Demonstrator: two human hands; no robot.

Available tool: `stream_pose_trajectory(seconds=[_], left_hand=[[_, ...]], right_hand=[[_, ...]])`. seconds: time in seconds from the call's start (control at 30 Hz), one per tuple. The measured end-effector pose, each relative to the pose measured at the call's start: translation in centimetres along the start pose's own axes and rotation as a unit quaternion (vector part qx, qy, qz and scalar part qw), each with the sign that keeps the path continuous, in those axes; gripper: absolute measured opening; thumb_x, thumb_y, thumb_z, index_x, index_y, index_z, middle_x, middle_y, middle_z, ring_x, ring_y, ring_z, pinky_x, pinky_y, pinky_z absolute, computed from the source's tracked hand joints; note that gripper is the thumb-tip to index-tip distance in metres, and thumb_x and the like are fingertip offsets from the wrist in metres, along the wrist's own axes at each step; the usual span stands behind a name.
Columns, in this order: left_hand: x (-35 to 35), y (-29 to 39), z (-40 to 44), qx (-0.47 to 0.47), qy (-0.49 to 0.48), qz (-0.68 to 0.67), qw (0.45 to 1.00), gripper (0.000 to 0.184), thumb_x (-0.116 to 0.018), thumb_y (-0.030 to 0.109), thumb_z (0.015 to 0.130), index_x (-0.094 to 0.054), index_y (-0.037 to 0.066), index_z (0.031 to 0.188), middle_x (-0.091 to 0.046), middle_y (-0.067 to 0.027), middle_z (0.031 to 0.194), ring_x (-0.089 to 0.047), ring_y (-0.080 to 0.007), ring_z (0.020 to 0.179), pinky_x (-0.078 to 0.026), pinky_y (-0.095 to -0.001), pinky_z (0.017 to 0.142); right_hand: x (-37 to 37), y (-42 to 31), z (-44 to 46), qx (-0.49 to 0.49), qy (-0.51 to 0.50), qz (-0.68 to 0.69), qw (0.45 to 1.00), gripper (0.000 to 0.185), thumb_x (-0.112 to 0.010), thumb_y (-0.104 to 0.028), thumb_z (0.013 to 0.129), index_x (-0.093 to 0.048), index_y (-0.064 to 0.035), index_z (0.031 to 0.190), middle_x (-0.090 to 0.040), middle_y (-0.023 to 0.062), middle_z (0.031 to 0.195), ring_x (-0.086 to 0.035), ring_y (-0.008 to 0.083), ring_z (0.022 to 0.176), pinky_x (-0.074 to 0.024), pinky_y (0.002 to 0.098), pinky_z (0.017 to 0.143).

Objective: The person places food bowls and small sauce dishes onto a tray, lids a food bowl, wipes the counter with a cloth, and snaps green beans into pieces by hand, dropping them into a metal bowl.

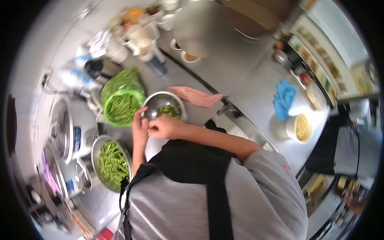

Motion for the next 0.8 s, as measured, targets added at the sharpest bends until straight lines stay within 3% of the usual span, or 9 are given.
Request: stream_pose_trajectory(seconds=[0.17,0.27,0.4,0.5,0.63,0.67,0.7,0.77,0.8], left_hand=[[0.6,2.1,-0.8,0.017,0.104,0.083,0.991,0.036,-0.047,0.001,0.08,-0.054,0.008,0.115,-0.048,-0.0081,0.059,-0.046,-0.02,0.052,-0.04,-0.0356,0.053],[0.5,-0.3,-0.9,0.087,0.031,-0.097,0.991,0.036,-0.045,0.002,0.082,-0.053,0.005,0.117,-0.05,-0.0059,0.065,-0.046,-0.0147,0.054,-0.04,-0.0315,0.054],[0.0,0.4,-2.4,0.196,-0.064,-0.34,0.918,0.037,-0.041,0.002,0.086,-0.051,0.005,0.121,-0.047,0.0028,0.066,-0.04,-0.0074,0.054,-0.034,-0.023,0.049],[3.5,0.7,-2.6,-0.022,0.12,-0.039,0.992,0.036,-0.046,0.004,0.084,-0.05,0.006,0.12,-0.049,-0.0048,0.064,-0.045,-0.0146,0.051,-0.039,-0.0324,0.05],[13.1,2.9,-6.8,0.112,0.282,0.206,0.93,0.036,-0.049,0.01,0.084,-0.053,0.012,0.12,-0.054,-0.0149,0.061,-0.054,-0.028,0.055,-0.042,-0.0428,0.056],[15.1,2.0,-8.0,0.156,0.274,0.273,0.909,0.037,-0.051,0.01,0.084,-0.055,0.014,0.12,-0.059,-0.0148,0.064,-0.058,-0.0278,0.059,-0.044,-0.0432,0.059],[17.0,0.7,-9.1,0.188,0.27,0.308,0.892,0.039,-0.056,0.013,0.083,-0.056,0.015,0.122,-0.064,-0.0168,0.084,-0.062,-0.0292,0.079,-0.047,-0.0439,0.071],[18.7,-1.6,-10.6,0.154,0.325,0.568,0.74,0.043,-0.062,0.014,0.081,-0.057,0.016,0.123,-0.06,-0.0183,0.105,-0.056,-0.0336,0.099,-0.044,-0.045,0.086],[18.6,-1.1,-10.3,0.141,0.336,0.538,0.76,0.043,-0.064,0.015,0.08,-0.057,0.016,0.123,-0.058,-0.0187,0.109,-0.053,-0.0351,0.103,-0.043,-0.0454,0.089]], right_hand=[[-0.2,-0.1,0.5,0.004,-0.002,-0.004,1.0,0.016,-0.058,-0.016,0.088,-0.055,-0.0018,0.083,-0.059,0.0154,0.071,-0.058,0.0265,0.062,-0.0439,0.0365,0.059],[-0.6,-0.8,1.0,0.042,-0.008,0.027,0.999,0.013,-0.055,-0.013,0.089,-0.055,-0.0023,0.083,-0.057,0.0117,0.066,-0.057,0.0225,0.058,-0.0422,0.0353,0.055],[-1.5,0.1,1.1,-0.119,-0.119,0.29,0.942,0.012,-0.048,-0.01,0.092,-0.054,-0.0037,0.084,-0.047,-0.0026,0.065,-0.043,0.0046,0.055,-0.0329,0.022,0.049],[-1.4,-0.3,1.9,-0.153,-0.102,0.379,0.907,0.013,-0.045,-0.01,0.093,-0.053,-0.0044,0.086,-0.043,-0.0035,0.064,-0.039,0.004,0.054,-0.0299,0.0191,0.048],[1.4,0.2,2.8,-0.042,0.005,0.05,0.998,0.019,-0.046,-0.01,0.092,-0.063,-0.0028,0.091,-0.063,0.0081,0.079,-0.059,0.0152,0.069,-0.0449,0.0272,0.062],[2.1,-0.1,3.1,0.066,0.036,-0.135,0.988,0.017,-0.052,-0.009,0.087,-0.067,-0.0048,0.094,-0.067,0.0112,0.093,-0.061,0.0253,0.091,-0.0468,0.0354,0.077],[2.5,0.4,3.2,0.084,0.055,-0.178,0.979,0.016,-0.054,-0.009,0.085,-0.068,-0.0052,0.093,-0.066,0.0113,0.095,-0.059,0.0264,0.095,-0.0461,0.0366,0.079],[3.2,1.2,3.1,0.119,0.096,-0.261,0.953,0.014,-0.059,-0.009,0.082,-0.069,-0.0059,0.092,-0.066,0.0115,0.1,-0.056,0.0287,0.102,-0.0447,0.0389,0.082],[3.6,1.2,3.2,0.108,0.073,-0.246,0.96,0.014,-0.065,-0.012,0.081,-0.07,-0.0061,0.092,-0.067,0.0103,0.097,-0.062,0.0282,0.089,-0.0432,0.0371,0.092]])
Point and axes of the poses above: each hand's wrist, its own z-axis towards the middle knuckle, its own x-axis out of the back of the hand, y = z × x, the point moved 4 cm from there along z, towards the middle knuckle
